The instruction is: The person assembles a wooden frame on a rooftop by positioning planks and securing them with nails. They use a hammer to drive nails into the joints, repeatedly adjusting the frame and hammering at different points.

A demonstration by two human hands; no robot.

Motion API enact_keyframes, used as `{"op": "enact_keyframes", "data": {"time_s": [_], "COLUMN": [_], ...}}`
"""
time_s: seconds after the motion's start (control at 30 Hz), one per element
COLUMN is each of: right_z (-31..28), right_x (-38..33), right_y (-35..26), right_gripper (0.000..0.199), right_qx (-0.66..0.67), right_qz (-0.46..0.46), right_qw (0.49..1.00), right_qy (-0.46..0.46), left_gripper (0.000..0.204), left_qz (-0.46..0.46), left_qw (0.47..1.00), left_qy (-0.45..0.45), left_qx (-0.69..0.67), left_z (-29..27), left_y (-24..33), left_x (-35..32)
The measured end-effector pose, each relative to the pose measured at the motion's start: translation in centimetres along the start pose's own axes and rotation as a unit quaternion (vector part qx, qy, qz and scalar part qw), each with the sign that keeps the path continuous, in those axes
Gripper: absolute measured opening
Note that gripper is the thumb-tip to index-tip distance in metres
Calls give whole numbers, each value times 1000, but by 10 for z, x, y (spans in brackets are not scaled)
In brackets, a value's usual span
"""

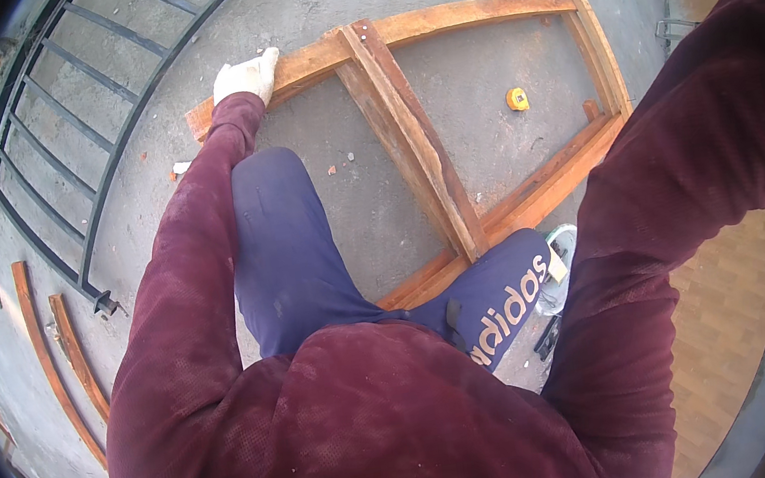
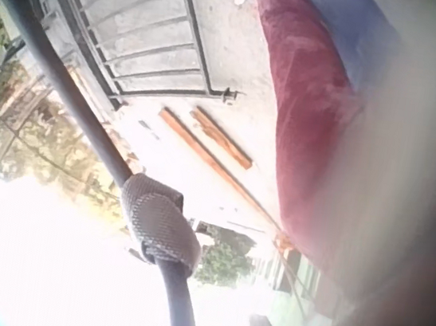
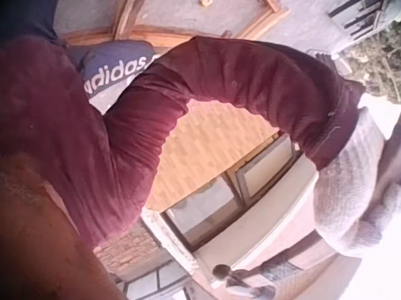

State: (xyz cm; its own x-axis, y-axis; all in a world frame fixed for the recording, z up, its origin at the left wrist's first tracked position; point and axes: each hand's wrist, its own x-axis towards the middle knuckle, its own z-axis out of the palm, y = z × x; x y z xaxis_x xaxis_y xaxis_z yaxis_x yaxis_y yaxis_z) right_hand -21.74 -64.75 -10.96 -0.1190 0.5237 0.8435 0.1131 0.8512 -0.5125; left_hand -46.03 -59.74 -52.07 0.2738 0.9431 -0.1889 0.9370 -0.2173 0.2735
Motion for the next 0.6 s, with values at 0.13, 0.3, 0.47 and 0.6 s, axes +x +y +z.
{"op": "enact_keyframes", "data": {"time_s": [0.13, 0.3, 0.47, 0.6], "right_z": [42, 50, 42, 50], "right_x": [-225, -297, -294, -329], "right_y": [64, 49, 48, 68], "right_gripper": [13, 9, 18, 16], "right_qx": [-92, 60, 16, -26], "right_qz": [300, 761, 693, 774], "right_qw": [940, 626, 710, 630], "right_qy": [137, 161, 123, 59], "left_gripper": [41, 40, 40, 40], "left_qz": [18, 17, 39, 31], "left_qw": [999, 998, 998, 997], "left_qy": [11, -41, 24, -24], "left_qx": [28, 45, 47, 63], "left_z": [3, -18, 5, -3], "left_y": [3, 12, -2, 12], "left_x": [-1, -3, 1, 4]}}
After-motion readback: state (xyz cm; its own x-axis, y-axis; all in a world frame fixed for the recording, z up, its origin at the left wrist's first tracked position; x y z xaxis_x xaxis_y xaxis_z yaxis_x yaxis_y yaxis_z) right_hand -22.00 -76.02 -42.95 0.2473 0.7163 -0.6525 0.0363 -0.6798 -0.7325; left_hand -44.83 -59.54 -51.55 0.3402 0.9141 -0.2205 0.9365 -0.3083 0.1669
